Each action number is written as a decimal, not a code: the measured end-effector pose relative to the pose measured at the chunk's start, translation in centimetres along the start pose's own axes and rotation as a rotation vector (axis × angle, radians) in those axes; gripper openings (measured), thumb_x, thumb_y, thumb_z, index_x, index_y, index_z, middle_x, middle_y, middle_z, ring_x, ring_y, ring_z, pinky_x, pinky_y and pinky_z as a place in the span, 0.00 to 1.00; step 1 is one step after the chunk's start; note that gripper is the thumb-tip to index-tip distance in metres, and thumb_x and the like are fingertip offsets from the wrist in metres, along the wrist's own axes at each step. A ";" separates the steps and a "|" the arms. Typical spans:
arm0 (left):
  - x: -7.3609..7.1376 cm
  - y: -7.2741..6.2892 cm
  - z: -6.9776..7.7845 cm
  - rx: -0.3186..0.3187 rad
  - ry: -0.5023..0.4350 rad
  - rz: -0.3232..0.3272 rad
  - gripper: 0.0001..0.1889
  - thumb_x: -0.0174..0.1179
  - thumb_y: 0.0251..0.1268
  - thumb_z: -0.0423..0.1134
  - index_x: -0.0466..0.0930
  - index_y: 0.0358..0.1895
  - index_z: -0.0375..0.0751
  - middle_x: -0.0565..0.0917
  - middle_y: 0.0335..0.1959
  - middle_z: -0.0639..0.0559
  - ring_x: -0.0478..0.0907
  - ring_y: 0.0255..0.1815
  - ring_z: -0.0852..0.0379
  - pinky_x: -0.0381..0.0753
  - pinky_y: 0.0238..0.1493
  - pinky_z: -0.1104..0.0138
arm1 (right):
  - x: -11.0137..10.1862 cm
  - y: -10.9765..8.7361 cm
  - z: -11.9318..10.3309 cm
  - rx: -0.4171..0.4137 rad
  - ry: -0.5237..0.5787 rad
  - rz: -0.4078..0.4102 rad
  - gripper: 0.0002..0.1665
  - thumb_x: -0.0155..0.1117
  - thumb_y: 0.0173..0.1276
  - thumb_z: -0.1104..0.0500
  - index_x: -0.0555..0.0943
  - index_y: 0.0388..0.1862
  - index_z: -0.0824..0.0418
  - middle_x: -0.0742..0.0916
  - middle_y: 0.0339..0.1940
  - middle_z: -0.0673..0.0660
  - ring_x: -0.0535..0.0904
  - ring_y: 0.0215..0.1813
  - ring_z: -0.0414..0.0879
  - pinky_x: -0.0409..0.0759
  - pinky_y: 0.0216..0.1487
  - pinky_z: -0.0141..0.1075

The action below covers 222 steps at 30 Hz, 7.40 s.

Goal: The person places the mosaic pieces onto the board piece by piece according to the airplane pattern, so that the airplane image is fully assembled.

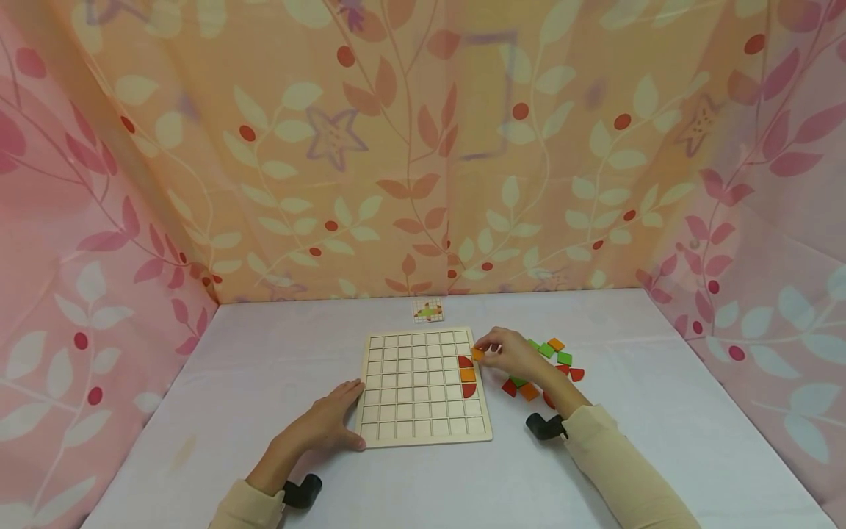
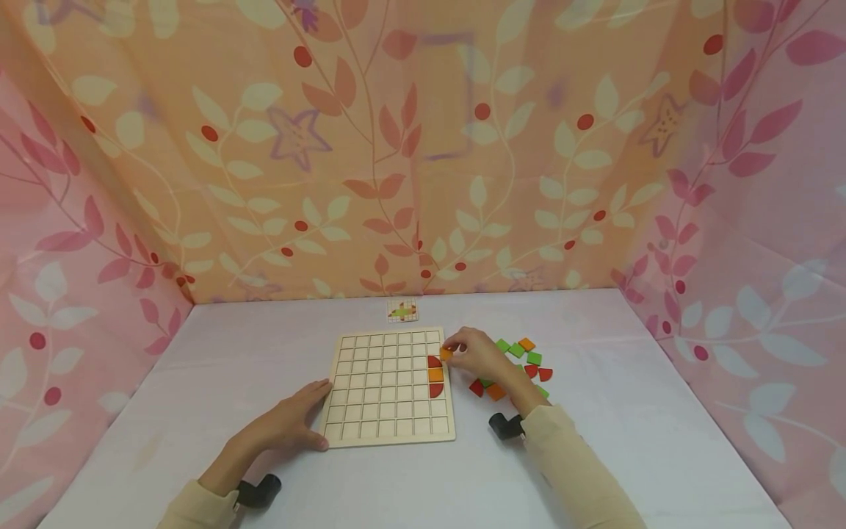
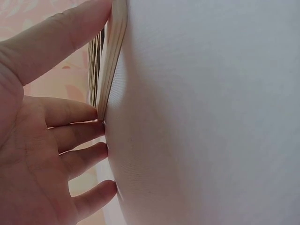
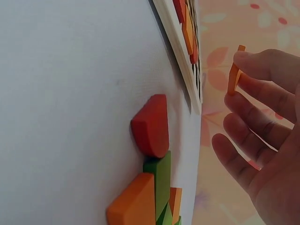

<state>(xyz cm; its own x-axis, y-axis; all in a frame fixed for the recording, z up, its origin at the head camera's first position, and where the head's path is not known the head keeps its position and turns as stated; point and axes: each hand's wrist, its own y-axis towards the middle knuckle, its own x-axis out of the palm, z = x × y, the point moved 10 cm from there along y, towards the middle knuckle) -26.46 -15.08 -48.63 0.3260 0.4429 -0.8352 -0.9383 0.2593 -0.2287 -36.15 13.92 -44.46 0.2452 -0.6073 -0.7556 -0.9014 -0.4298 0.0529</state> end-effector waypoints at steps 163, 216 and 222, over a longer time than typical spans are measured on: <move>0.1 -0.2 0.1 0.011 -0.015 -0.008 0.55 0.79 0.37 0.44 0.60 0.73 0.32 0.60 0.76 0.36 0.53 0.78 0.36 0.54 0.72 0.37 | -2.5 -1.3 5.4 0.095 -0.395 -0.070 0.10 0.71 0.59 0.60 0.86 0.39 0.63 0.82 0.33 0.54 0.74 0.37 0.46 0.79 0.46 0.43; -0.2 -0.2 0.3 0.004 0.005 -0.013 0.55 0.79 0.38 0.44 0.59 0.73 0.33 0.59 0.76 0.37 0.52 0.78 0.36 0.55 0.72 0.37 | 0.0 -1.3 1.3 0.097 -0.165 -0.020 0.12 0.70 0.60 0.57 0.87 0.44 0.57 0.82 0.36 0.49 0.73 0.40 0.44 0.76 0.40 0.33; -0.1 -0.1 0.4 0.003 -0.003 -0.018 0.55 0.79 0.38 0.44 0.59 0.73 0.32 0.59 0.76 0.36 0.52 0.78 0.36 0.55 0.72 0.37 | 0.6 -1.3 -0.2 0.052 -0.165 -0.011 0.13 0.72 0.60 0.57 0.87 0.43 0.57 0.83 0.37 0.49 0.73 0.40 0.44 0.76 0.43 0.36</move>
<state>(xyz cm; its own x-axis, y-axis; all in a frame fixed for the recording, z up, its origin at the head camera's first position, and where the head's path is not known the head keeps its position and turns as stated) -26.35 -14.87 -48.30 0.3435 0.4404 -0.8295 -0.9318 0.2698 -0.2426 -34.79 13.97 -44.92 0.1976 -0.4832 -0.8529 -0.9170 -0.3986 0.0134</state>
